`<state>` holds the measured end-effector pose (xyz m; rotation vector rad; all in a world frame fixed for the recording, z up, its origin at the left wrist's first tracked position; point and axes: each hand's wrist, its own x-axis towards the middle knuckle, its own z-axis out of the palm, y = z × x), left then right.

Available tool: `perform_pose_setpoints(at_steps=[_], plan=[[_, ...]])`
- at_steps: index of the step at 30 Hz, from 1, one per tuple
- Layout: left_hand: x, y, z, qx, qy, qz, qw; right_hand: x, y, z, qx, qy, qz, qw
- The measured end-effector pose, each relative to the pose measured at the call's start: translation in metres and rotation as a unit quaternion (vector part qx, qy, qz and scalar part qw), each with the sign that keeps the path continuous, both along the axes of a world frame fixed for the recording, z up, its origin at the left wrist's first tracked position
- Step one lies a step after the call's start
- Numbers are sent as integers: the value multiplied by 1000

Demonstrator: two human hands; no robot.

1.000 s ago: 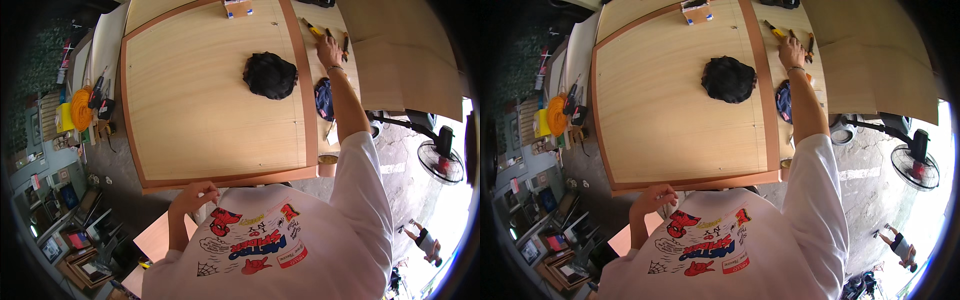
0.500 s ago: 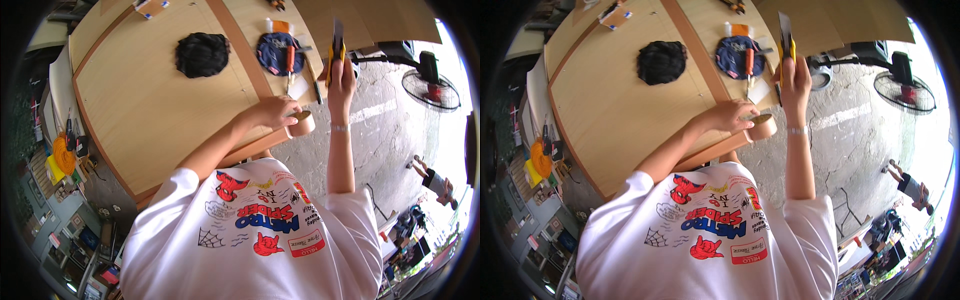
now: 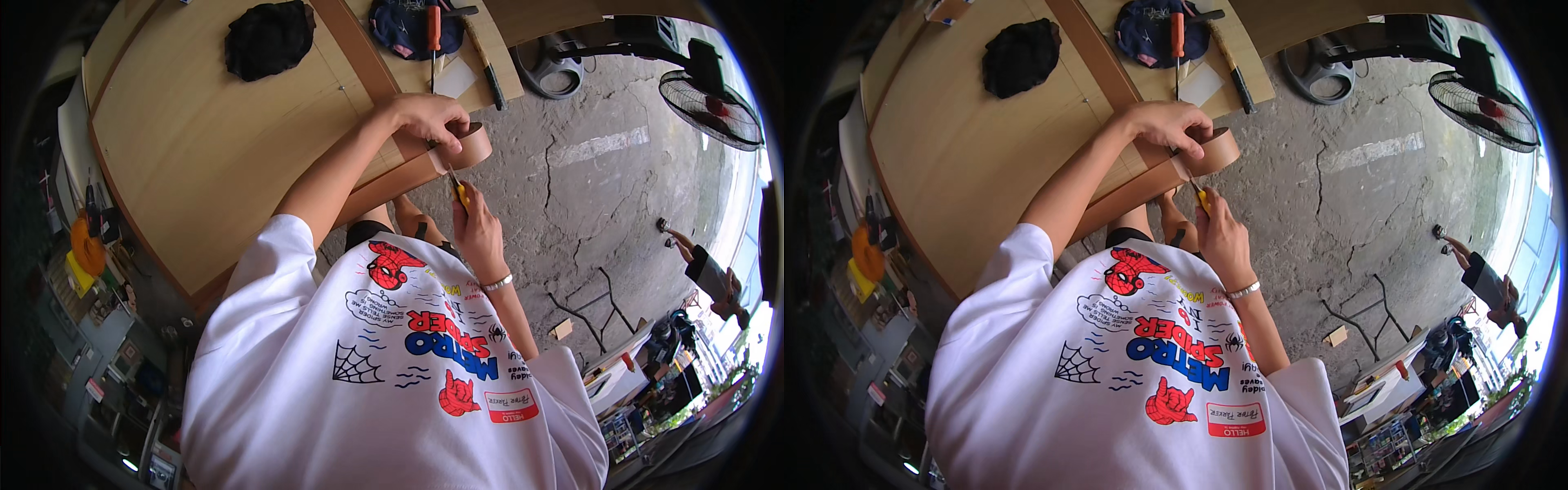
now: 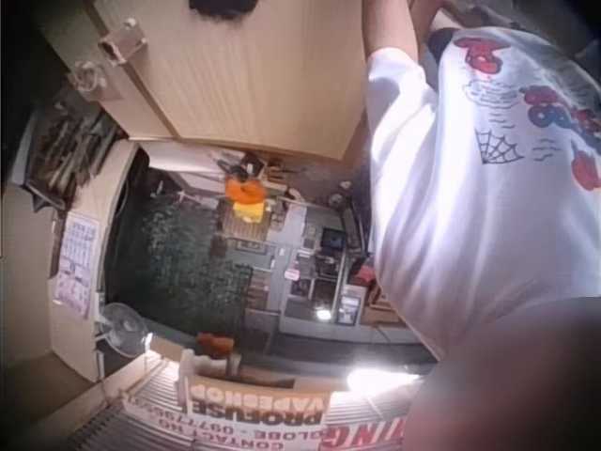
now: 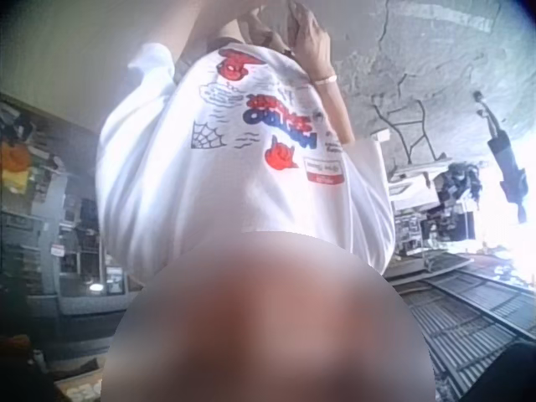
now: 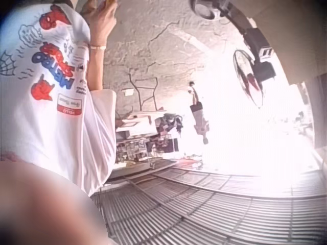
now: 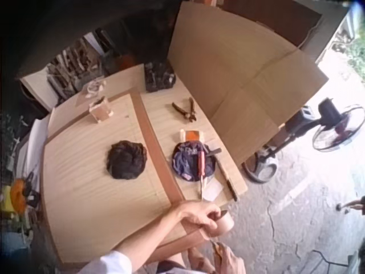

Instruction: The person applies brown edge banding tape to the edges of a rectangular wooden board. They smooth the tape with a cloth, trim excess with a utility knife, and repeat the process on multiple edges. The board is flipped to work on different sides.

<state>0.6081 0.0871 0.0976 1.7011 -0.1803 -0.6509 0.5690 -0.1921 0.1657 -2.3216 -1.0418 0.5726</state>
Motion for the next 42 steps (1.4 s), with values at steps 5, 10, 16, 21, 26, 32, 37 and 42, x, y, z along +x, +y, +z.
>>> perform_pose_setpoints(at_steps=[5, 10, 16, 21, 26, 32, 37, 42], plan=[[-5, -1, 9, 49, -28, 26, 998, -2, 26, -3, -48, -23, 8, 999], [-7, -1, 9, 52, -29, 27, 998, -7, 28, -7, -30, -53, 3, 998], [-9, -3, 10, 80, -30, 38, 996, -3, 26, -8, -41, -65, 15, 997], [-10, -2, 11, 92, -35, 39, 994, -3, 28, -1, -52, -51, 10, 997], [-9, -3, 9, 84, -31, 38, 995, -5, 31, 2, -82, -24, -7, 996], [-10, -2, 9, 90, -34, 41, 994, -2, 30, 2, -57, -67, 1, 996], [-9, -3, 7, 90, -28, 34, 995, -5, 20, -6, -48, -51, 7, 998], [-8, -3, 7, 95, -27, 31, 995, -32, -53, 19, -132, -44, 0, 990]])
